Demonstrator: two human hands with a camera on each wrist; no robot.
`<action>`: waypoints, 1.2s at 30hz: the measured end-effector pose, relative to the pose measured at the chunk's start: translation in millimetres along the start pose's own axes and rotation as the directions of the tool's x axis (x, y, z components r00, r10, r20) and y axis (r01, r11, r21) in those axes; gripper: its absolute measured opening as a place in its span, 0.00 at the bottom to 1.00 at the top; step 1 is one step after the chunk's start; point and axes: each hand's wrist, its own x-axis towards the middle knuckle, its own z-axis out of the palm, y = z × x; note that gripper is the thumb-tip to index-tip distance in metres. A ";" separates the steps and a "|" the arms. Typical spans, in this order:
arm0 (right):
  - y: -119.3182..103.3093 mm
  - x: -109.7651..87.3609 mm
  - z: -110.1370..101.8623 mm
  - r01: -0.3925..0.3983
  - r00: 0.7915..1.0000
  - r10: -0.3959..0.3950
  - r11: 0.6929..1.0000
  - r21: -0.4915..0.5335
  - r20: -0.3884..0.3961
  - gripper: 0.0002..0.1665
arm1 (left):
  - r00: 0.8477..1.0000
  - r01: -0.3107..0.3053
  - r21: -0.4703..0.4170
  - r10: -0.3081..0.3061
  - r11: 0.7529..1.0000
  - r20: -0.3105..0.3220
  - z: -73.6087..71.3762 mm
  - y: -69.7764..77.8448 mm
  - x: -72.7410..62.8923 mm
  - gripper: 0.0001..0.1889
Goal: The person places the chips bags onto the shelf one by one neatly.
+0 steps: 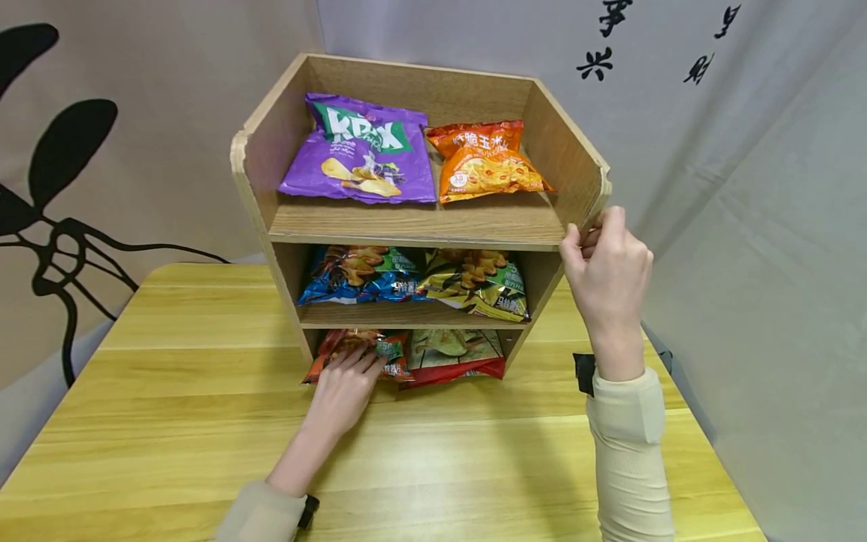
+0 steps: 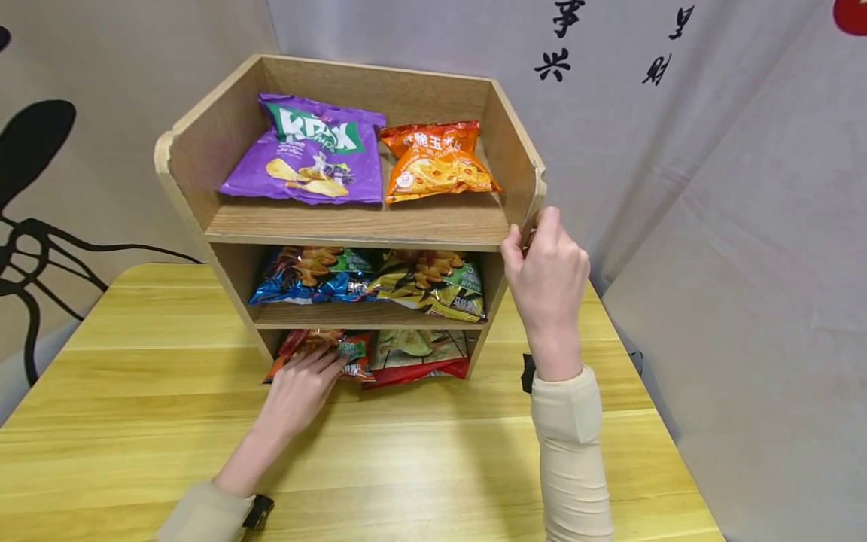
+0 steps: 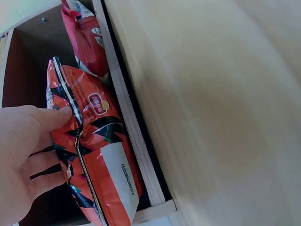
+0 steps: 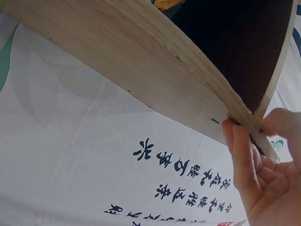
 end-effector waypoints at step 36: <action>4.9 -0.2 1.2 0.024 1.000 -0.024 1.000 -0.020 -0.016 0.13 | 0.977 -0.013 -0.021 0.017 1.000 0.211 -9.5 9.4 -4.1 0.21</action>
